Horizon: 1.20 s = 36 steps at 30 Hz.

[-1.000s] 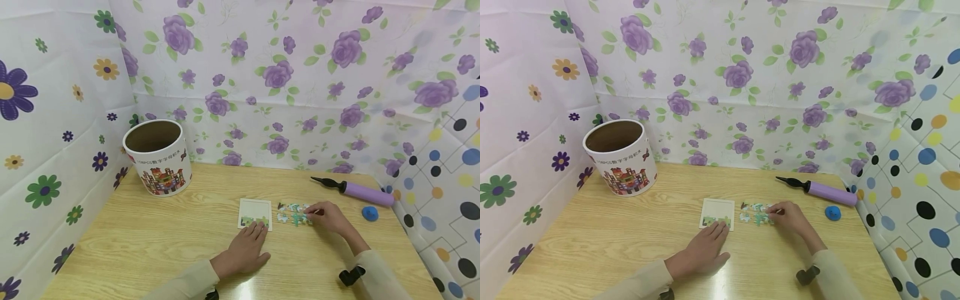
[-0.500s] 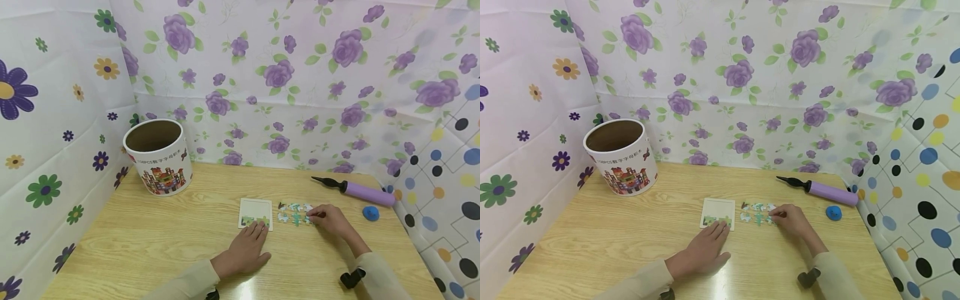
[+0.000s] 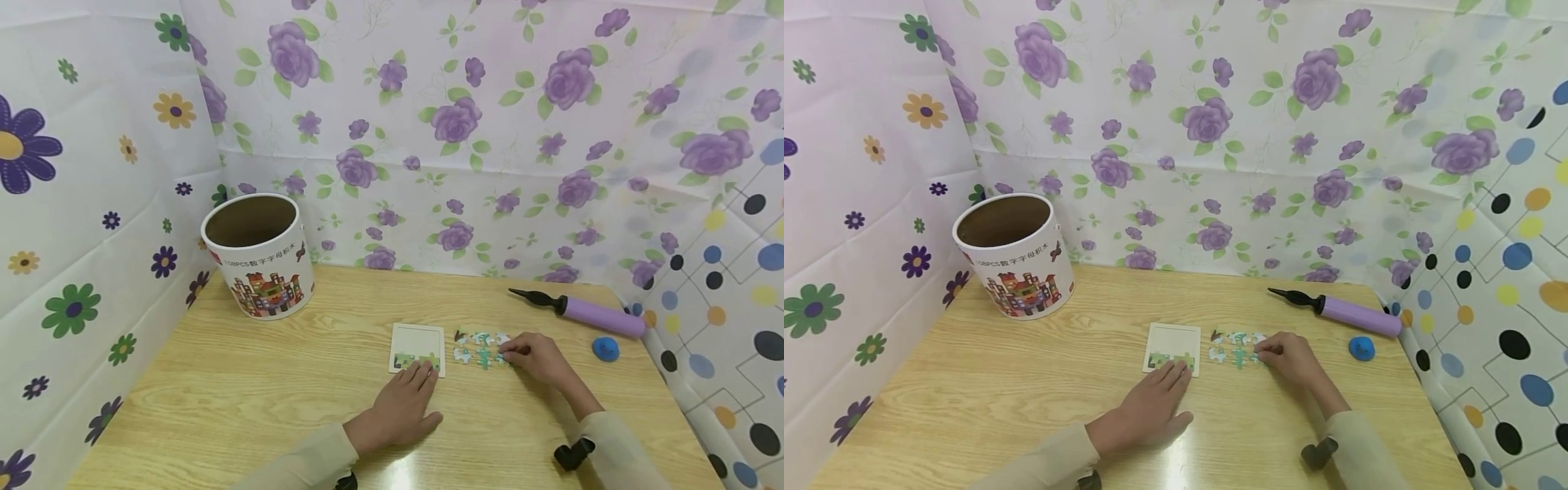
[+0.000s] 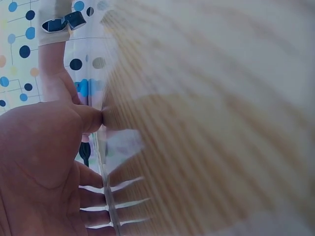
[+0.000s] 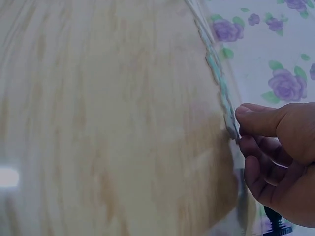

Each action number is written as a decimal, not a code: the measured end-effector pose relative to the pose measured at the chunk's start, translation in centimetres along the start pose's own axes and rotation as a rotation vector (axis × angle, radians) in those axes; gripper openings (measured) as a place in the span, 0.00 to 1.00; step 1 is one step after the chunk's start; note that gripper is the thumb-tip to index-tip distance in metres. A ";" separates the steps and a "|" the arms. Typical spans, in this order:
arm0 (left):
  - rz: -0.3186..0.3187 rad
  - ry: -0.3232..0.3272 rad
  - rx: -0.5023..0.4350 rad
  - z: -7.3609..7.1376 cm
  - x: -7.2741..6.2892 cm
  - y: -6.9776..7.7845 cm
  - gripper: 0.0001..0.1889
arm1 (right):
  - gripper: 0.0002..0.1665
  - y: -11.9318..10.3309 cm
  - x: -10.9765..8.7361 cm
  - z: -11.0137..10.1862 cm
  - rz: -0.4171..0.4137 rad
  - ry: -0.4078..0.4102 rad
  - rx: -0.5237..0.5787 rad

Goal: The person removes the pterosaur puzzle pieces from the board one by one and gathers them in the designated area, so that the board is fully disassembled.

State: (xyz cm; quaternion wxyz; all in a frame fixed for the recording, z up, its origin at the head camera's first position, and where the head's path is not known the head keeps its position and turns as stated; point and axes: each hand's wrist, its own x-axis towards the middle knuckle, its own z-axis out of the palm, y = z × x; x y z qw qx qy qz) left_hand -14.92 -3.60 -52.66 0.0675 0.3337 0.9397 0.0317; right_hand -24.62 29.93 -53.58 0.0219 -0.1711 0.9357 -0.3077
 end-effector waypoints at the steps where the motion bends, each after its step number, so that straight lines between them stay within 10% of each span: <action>1: 0.000 0.001 -0.003 0.0 0.0 0.0 0.38 | 0.09 -0.2 0.0 -0.1 -0.003 -0.001 0.007; 36: -0.044 -0.025 0.037 -0.3 -0.8 1.3 0.42 | 0.16 -11.6 7.7 6.8 -0.217 -0.170 0.161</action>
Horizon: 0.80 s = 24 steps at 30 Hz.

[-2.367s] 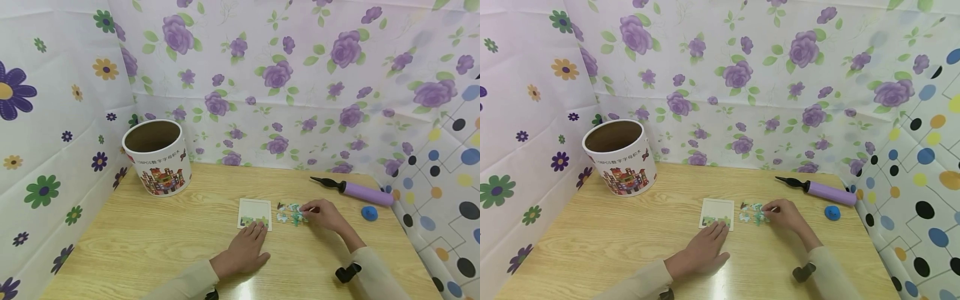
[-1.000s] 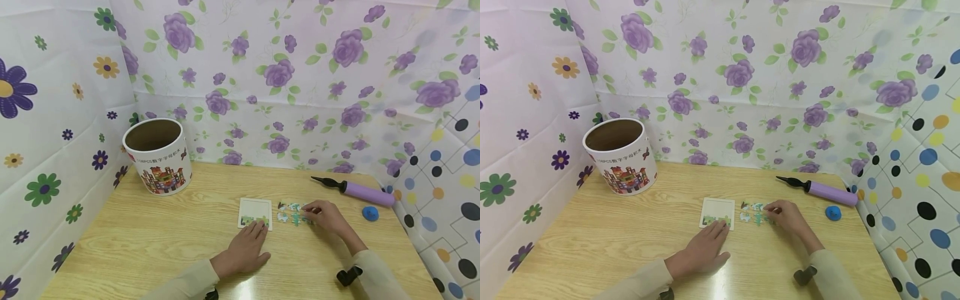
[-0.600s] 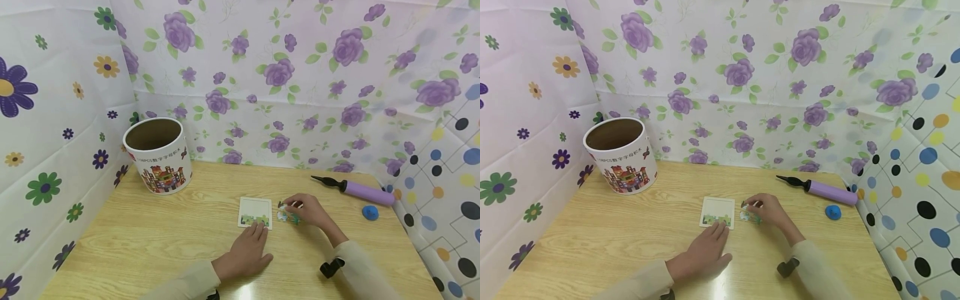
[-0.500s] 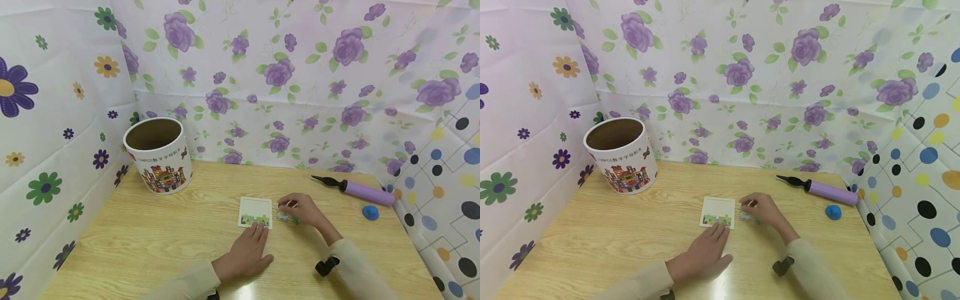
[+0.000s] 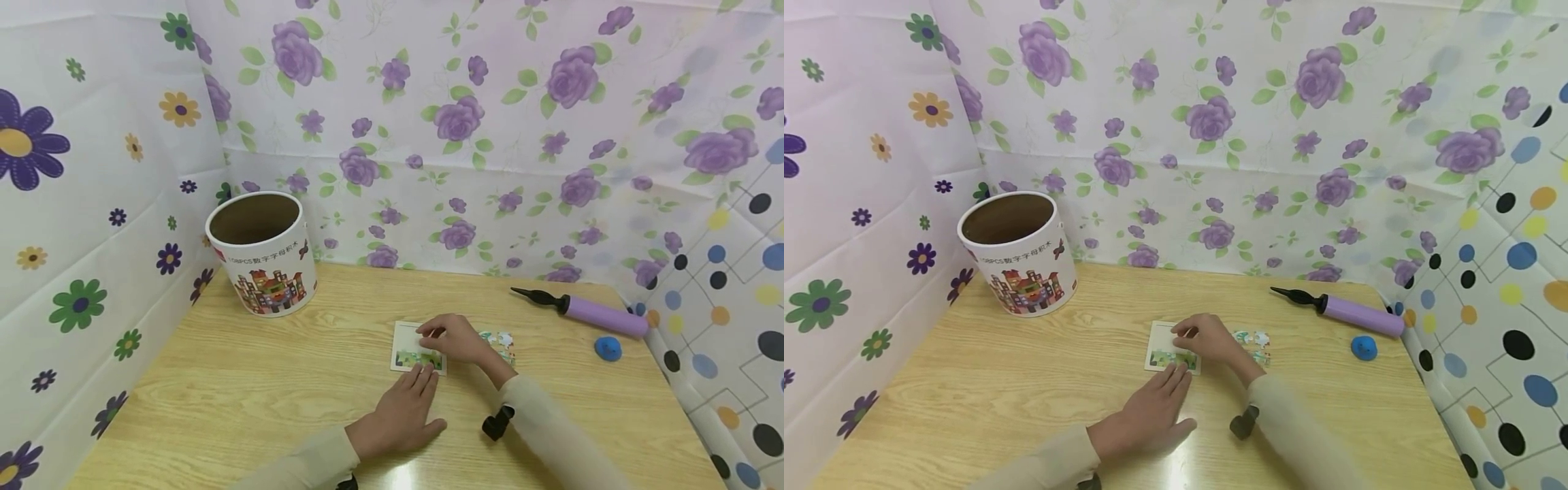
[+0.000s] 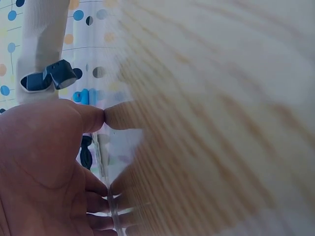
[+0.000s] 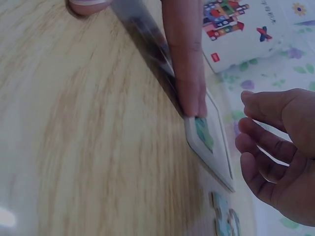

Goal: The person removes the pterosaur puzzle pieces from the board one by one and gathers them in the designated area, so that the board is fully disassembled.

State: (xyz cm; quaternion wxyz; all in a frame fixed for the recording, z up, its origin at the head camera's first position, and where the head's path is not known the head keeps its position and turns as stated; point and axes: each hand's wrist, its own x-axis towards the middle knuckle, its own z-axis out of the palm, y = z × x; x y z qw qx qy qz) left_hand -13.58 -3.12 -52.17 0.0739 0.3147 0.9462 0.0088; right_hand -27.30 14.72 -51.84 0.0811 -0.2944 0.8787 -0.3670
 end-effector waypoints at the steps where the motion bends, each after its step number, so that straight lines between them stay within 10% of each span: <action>1: 0.002 0.001 -0.001 0.0 0.0 0.0 0.42 | 0.15 0.0 0.2 0.3 -0.006 -0.005 -0.002; 24: 0.033 -0.015 -0.060 -0.1 -0.1 -0.5 0.44 | 0.08 -1.0 1.7 3.3 -0.045 -0.033 -0.094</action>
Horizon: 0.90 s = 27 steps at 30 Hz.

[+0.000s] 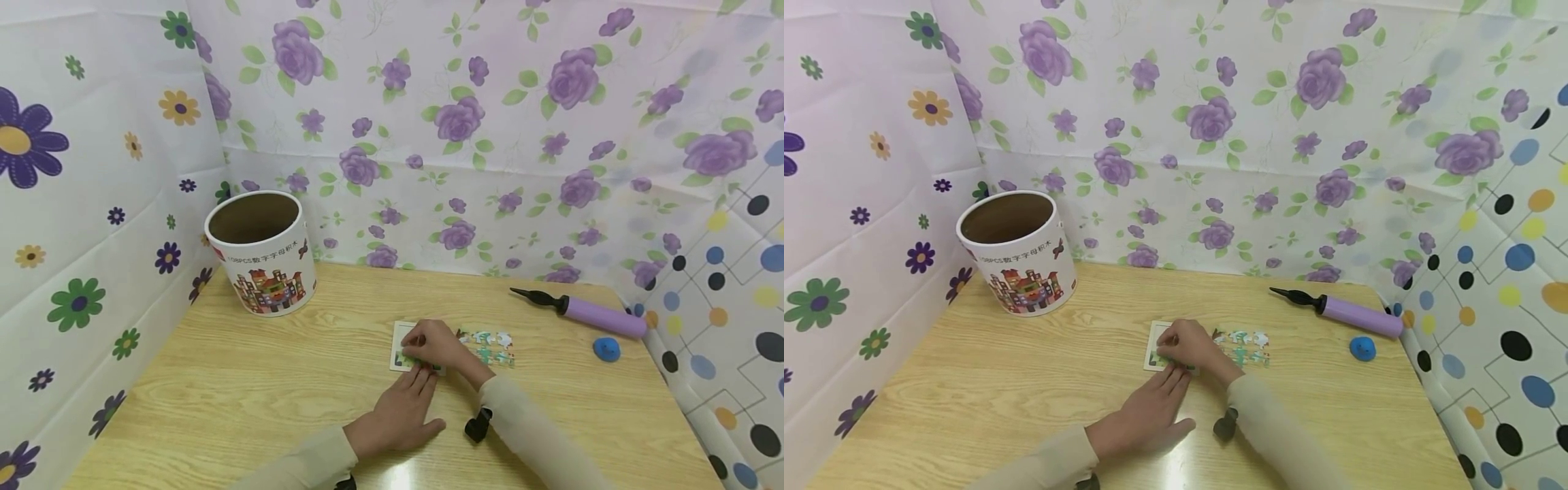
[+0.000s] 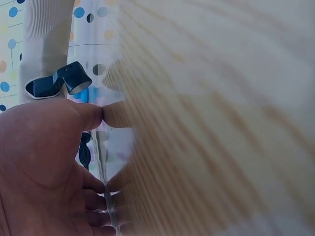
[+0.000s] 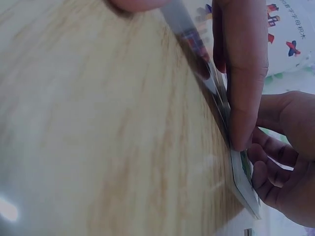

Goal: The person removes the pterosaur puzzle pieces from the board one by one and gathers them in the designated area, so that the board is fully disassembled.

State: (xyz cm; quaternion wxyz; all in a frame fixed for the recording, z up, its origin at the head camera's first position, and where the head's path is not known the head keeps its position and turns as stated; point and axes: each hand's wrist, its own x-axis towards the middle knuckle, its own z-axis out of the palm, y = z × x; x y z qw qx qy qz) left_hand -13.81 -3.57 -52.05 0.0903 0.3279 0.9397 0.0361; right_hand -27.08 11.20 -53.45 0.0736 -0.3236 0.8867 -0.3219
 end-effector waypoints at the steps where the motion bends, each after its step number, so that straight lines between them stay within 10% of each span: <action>1: 0.002 0.003 -0.001 0.0 0.0 0.0 0.44 | 0.08 0.0 0.0 0.0 0.000 -0.001 0.000; 27: 0.010 0.026 0.002 0.1 0.2 -0.2 0.44 | 0.02 -0.3 -0.2 -0.2 0.038 -0.003 0.146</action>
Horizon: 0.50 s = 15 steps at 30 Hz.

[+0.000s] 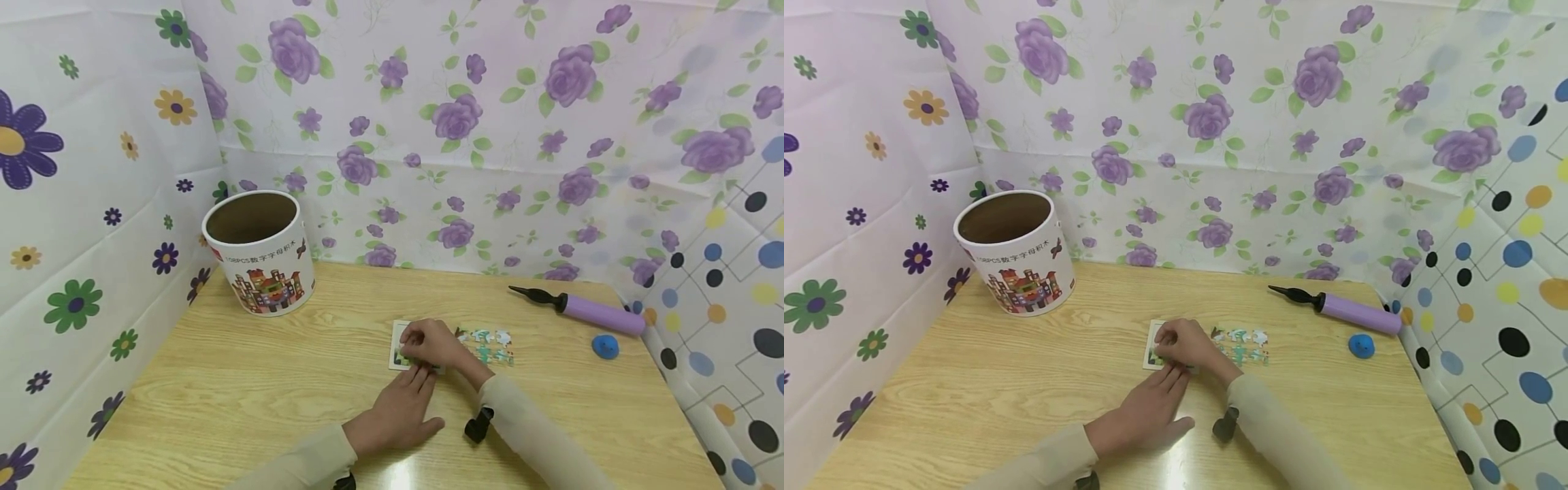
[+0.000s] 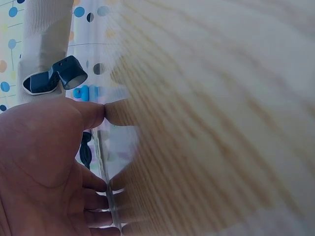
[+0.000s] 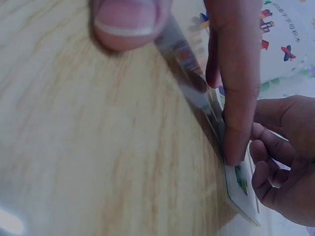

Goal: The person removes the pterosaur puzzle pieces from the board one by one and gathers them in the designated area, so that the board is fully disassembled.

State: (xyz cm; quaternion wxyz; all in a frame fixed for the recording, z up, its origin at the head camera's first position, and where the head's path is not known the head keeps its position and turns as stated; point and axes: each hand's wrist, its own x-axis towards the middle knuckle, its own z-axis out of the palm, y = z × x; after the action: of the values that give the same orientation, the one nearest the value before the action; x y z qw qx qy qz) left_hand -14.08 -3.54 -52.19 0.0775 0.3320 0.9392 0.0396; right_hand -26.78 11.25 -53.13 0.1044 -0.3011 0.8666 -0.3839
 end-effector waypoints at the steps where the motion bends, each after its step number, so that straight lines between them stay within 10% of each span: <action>1: -0.001 -0.002 -0.003 0.0 0.0 0.0 0.44 | 0.02 0.1 0.0 -0.1 0.005 0.005 0.007; 15: -0.006 0.011 0.023 -0.4 0.0 0.2 0.44 | 0.04 1.3 -2.4 -3.2 0.076 0.119 -0.004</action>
State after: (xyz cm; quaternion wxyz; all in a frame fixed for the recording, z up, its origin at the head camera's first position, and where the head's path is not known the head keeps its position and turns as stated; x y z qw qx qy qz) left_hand -14.01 -3.44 -51.80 0.0685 0.3298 0.9411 0.0303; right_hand -26.79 15.27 -52.05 0.0668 -0.2446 0.8829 -0.3953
